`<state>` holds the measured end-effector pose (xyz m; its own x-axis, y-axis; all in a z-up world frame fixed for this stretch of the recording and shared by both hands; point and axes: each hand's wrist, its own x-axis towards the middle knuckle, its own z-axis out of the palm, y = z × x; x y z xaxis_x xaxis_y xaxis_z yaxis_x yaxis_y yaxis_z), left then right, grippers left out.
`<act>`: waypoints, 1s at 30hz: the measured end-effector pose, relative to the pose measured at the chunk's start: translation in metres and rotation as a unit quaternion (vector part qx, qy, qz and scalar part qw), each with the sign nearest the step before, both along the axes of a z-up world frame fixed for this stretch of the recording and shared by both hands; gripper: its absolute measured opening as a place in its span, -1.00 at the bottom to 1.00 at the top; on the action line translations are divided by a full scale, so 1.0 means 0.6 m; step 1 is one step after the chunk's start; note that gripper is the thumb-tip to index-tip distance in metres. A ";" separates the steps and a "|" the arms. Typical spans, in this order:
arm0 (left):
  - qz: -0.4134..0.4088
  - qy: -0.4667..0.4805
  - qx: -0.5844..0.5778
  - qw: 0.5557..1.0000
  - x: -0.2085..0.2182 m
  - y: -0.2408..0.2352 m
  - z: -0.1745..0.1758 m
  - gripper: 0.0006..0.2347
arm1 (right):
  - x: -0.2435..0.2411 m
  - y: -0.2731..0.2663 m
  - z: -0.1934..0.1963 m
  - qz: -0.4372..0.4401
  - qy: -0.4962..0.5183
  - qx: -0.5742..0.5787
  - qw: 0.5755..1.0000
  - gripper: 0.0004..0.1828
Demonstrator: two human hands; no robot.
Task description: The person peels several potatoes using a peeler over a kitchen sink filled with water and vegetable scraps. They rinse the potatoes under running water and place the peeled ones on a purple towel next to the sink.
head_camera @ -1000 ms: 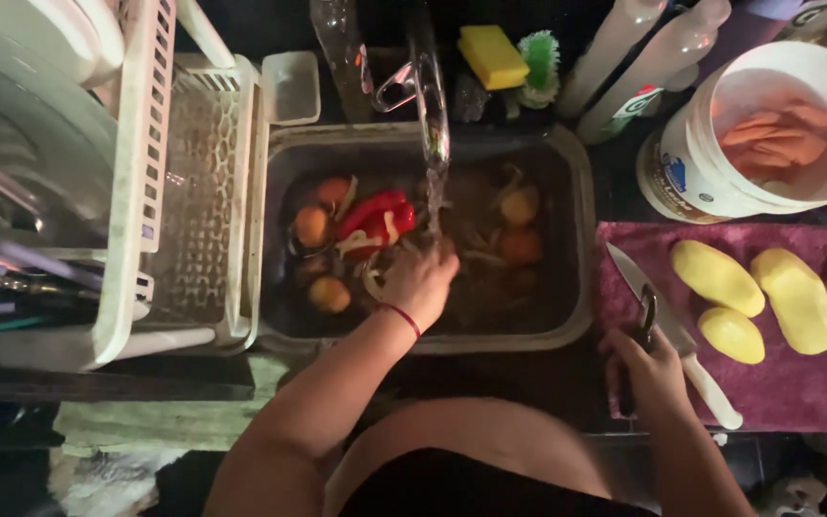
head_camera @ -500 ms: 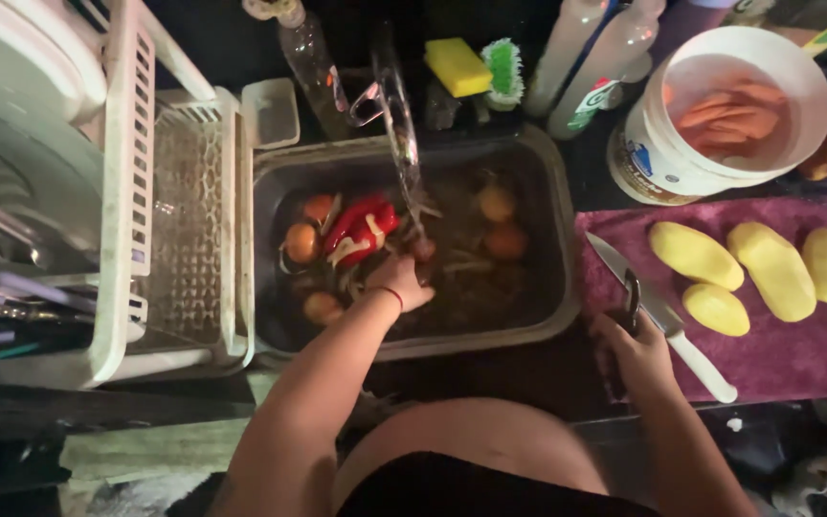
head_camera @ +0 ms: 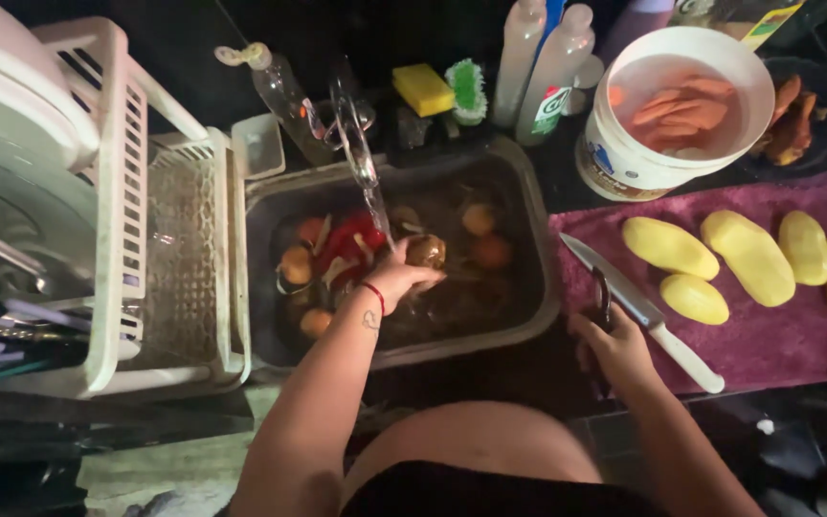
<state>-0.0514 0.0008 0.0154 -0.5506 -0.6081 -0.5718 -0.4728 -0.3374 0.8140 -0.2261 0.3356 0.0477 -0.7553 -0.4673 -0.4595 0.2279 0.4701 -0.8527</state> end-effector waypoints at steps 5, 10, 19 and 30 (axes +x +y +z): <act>0.033 0.036 0.007 0.999 -0.020 0.014 0.063 -0.29 | 0.011 -0.012 0.038 0.012 -0.001 -0.002 1.000 -0.70; 0.053 0.113 0.062 0.990 -0.026 0.040 0.121 -0.39 | 0.004 -0.033 0.018 0.110 0.105 0.119 0.981 -0.28; 0.193 0.264 0.246 0.912 -0.050 0.098 0.197 -0.57 | 0.032 -0.174 0.225 0.274 0.219 -0.021 0.936 -0.44; 0.328 0.216 0.335 0.857 -0.066 0.134 0.284 -0.73 | 0.006 -0.244 0.255 0.326 0.332 -0.041 0.884 -0.15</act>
<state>-0.0911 0.0812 0.1859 -0.4636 -0.4827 -0.7431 0.2936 -0.8749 0.3852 -0.2228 0.1894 0.2007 -0.4030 -0.9143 0.0403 -0.6327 0.2465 -0.7342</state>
